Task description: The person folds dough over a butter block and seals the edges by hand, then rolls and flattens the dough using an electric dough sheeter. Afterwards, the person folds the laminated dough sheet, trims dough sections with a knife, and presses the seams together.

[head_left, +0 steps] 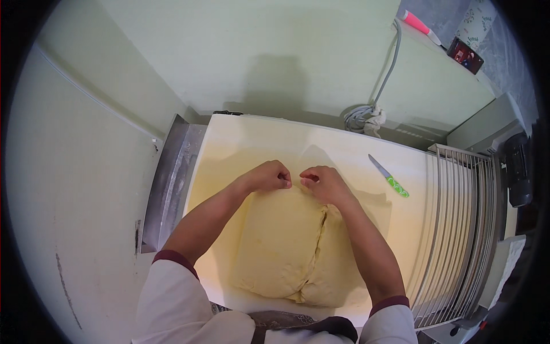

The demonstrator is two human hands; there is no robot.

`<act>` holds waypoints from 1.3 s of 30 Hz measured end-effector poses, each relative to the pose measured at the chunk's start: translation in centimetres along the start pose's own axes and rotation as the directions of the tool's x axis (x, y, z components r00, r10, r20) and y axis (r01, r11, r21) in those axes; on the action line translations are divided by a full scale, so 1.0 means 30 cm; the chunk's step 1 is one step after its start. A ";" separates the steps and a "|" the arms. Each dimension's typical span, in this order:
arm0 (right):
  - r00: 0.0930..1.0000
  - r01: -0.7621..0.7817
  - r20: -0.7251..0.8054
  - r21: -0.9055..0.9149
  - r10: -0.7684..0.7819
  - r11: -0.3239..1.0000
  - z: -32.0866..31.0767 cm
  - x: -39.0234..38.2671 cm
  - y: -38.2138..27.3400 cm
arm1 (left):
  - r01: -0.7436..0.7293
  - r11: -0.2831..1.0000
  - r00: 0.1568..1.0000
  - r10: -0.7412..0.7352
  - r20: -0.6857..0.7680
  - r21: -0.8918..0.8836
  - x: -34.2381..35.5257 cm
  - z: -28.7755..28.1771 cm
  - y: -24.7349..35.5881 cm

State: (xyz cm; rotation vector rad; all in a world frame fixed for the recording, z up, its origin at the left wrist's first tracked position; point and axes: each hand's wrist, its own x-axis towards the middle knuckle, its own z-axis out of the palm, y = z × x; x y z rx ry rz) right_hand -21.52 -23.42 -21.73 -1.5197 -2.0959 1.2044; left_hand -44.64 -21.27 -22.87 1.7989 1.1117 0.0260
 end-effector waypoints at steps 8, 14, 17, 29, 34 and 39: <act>0.976 0.058 -0.217 0.178 -0.019 0.982 -0.053 -0.129 0.038 | -0.036 0.990 0.997 0.045 0.065 -0.134 -0.035 -0.036 -0.046; 0.917 0.067 -0.383 0.422 0.110 0.904 -0.057 -0.311 0.047 | -0.122 0.960 0.988 0.095 -0.118 -0.252 -0.061 -0.045 -0.046; 0.890 0.027 -0.409 0.491 0.203 0.870 -0.026 -0.400 0.051 | 0.061 0.978 0.995 -0.044 0.088 -0.201 -0.077 -0.061 -0.050; 0.857 0.100 -0.478 0.521 0.193 0.848 0.099 -0.673 0.057 | 0.040 0.999 0.997 -0.041 0.064 0.020 -0.057 -0.090 -0.123; 0.784 0.103 -0.607 0.333 0.130 0.937 0.155 -0.684 0.029 | -0.002 1.000 1.000 0.002 0.004 0.025 -0.070 -0.095 -0.080; 0.750 0.124 -0.643 -0.096 -0.157 0.988 0.207 -0.645 -0.015 | -0.114 0.992 0.992 0.110 -0.064 -0.058 0.039 -0.018 0.053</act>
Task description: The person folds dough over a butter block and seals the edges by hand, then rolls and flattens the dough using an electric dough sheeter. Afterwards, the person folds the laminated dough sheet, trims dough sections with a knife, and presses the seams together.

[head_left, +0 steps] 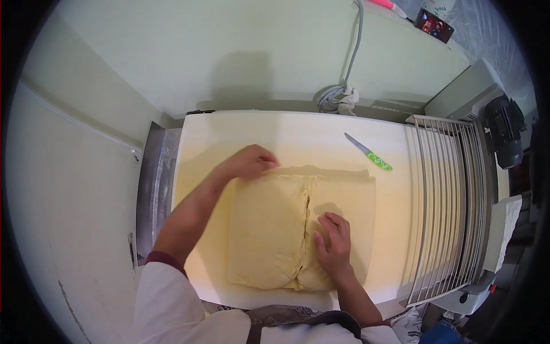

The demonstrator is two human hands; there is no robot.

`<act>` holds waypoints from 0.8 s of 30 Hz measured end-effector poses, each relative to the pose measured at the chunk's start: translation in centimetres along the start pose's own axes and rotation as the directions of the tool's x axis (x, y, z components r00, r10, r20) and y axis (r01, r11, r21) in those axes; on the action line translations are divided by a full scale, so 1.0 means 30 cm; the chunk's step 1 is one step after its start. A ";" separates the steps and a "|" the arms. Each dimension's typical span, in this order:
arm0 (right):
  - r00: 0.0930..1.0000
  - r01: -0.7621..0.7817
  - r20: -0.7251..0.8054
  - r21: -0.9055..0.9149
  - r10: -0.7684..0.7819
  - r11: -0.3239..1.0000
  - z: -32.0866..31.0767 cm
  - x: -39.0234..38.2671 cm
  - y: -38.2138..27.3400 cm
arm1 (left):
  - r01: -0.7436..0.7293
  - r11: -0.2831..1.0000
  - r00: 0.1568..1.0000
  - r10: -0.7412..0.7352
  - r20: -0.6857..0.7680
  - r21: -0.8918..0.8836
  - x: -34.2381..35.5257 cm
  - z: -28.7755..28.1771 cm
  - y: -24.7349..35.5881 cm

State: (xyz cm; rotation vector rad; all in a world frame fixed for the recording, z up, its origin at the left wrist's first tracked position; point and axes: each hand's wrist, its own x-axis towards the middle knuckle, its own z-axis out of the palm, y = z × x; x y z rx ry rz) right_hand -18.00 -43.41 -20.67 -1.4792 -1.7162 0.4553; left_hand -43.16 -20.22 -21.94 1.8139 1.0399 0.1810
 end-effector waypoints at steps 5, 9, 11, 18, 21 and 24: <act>0.999 0.042 0.012 -0.112 -0.041 0.993 0.044 0.023 -0.011 | -0.229 0.973 0.964 0.224 0.141 0.020 0.191 0.201 0.102; 0.995 -0.040 0.078 -0.184 0.055 0.982 0.058 0.027 -0.037 | -0.047 0.997 0.990 0.038 0.136 0.066 0.213 0.229 0.128; 0.991 -0.053 0.105 -0.213 0.077 0.976 0.064 0.025 -0.054 | -0.036 0.999 0.987 0.031 0.156 0.030 0.204 0.218 0.126; 0.954 -0.164 0.167 -0.407 0.250 0.898 0.111 -0.007 -0.110 | -0.296 0.883 0.942 0.332 -0.040 0.363 0.148 0.322 0.132; 0.954 -0.200 0.113 -0.446 0.276 0.873 0.156 -0.035 -0.153 | -0.116 0.810 0.963 0.233 -0.134 0.574 0.109 0.375 0.179; 0.969 -0.230 -0.021 -0.432 0.245 0.872 0.187 -0.043 -0.195 | -0.116 0.753 0.929 0.314 -0.198 0.647 0.073 0.354 0.218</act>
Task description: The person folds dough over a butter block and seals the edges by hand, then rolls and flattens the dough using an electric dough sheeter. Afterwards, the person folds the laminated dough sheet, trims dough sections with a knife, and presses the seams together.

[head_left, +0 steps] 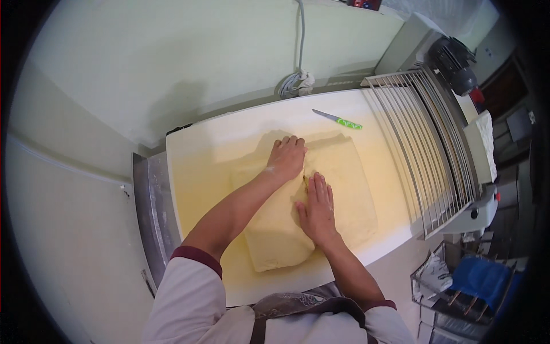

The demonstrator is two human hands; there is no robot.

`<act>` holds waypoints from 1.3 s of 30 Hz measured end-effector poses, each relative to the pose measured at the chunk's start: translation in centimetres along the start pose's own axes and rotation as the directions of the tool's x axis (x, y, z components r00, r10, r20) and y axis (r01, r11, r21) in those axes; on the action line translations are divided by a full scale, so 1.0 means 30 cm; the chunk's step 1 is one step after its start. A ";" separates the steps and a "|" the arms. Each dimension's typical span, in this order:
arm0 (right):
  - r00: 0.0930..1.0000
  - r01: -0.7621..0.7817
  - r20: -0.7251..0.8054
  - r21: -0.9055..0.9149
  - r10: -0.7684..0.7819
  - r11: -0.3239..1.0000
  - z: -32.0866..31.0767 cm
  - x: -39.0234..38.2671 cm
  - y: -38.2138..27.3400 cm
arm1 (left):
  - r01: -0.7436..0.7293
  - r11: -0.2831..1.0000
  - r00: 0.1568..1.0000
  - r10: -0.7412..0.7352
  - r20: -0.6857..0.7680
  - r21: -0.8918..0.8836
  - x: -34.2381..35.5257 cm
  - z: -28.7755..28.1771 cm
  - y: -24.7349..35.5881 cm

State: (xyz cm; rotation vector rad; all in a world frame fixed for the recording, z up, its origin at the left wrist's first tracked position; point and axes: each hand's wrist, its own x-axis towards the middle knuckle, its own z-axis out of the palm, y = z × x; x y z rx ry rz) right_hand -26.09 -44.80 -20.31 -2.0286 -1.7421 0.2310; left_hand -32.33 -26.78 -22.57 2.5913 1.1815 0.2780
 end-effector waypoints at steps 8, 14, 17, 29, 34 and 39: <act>0.945 -0.202 -0.233 0.134 0.229 0.970 0.033 0.074 -0.012 | -0.545 0.575 0.740 0.672 -0.028 -0.611 -0.030 -0.065 -0.128; 0.945 -0.164 -0.261 0.138 0.196 0.977 0.048 0.058 0.033 | -0.594 0.690 0.719 0.686 0.112 -0.413 0.001 -0.068 -0.089; 0.915 -0.171 -0.242 0.493 0.323 0.853 -0.025 -0.020 0.032 | -0.608 0.738 0.734 0.663 0.146 -0.293 -0.030 -0.117 -0.080; 0.915 -0.403 0.077 0.135 0.396 0.905 -0.118 -0.408 -0.181 | -0.512 0.803 0.858 0.492 -0.148 -0.306 -0.369 -0.091 0.000; 0.910 -0.405 0.070 -0.059 0.409 0.912 -0.125 -0.390 -0.183 | -0.249 0.860 0.939 0.101 -0.329 -0.445 -0.681 -0.079 -0.049; 0.907 -0.416 0.074 0.297 0.414 0.859 -0.085 -0.390 -0.129 | -0.075 0.720 0.876 -0.284 -0.391 -0.690 -0.890 0.030 -0.019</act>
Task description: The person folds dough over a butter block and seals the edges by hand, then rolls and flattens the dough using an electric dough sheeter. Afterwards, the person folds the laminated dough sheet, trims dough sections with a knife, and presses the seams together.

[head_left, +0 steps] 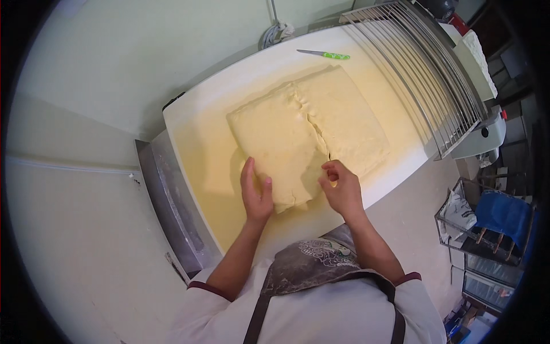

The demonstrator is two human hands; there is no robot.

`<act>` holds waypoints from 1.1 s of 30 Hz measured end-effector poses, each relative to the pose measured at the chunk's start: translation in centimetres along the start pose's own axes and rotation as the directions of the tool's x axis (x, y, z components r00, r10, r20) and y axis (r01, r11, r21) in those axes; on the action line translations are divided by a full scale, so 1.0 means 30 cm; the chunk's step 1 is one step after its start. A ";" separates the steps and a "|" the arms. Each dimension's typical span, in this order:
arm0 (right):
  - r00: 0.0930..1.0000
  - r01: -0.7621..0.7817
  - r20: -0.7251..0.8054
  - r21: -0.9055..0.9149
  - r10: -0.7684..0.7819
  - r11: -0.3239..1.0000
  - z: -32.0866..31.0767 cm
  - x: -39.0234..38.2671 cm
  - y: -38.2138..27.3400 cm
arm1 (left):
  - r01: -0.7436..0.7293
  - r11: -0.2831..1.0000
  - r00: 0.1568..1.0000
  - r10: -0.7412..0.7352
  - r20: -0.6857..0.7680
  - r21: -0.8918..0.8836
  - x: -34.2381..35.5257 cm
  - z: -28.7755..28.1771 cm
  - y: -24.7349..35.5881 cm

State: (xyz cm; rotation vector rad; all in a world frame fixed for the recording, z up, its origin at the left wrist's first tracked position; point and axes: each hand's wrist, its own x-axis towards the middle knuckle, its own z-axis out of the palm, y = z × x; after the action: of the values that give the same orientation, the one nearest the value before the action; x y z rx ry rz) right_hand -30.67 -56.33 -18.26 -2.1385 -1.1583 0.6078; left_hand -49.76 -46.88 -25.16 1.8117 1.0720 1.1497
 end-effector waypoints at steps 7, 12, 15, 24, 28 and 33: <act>0.937 -0.094 0.043 0.987 0.346 0.133 0.100 -0.056 0.023 | 0.201 0.896 0.965 -0.250 -0.076 -0.397 -0.081 0.113 -0.024; 0.924 -0.371 0.359 0.757 0.132 0.538 0.040 -0.089 -0.040 | 0.231 0.811 0.952 -0.303 -0.047 -0.537 -0.081 0.105 -0.051; 0.885 -0.394 0.446 0.569 0.132 0.722 0.031 -0.050 -0.068 | 0.233 0.757 0.951 -0.310 -0.021 -0.610 -0.087 0.107 -0.056; 0.940 -0.312 0.276 0.935 0.201 0.171 0.200 -0.131 -0.099 | 0.283 0.901 0.953 -0.303 -0.009 -0.327 -0.090 0.069 0.017; 0.977 -0.154 0.202 0.888 -0.066 0.432 0.104 -0.096 0.004 | 0.134 0.985 0.986 -0.143 0.089 0.106 -0.081 0.094 0.083; 0.898 0.374 0.149 0.234 -0.414 0.897 -0.053 -0.020 0.148 | -0.223 0.698 0.902 -0.117 0.415 0.681 -0.066 0.124 0.167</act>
State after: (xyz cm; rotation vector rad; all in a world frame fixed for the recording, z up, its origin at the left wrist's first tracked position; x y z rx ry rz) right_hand -27.44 -59.20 -20.24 -1.6340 -1.5205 0.7205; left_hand -45.47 -51.14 -22.64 2.5589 1.2947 0.2760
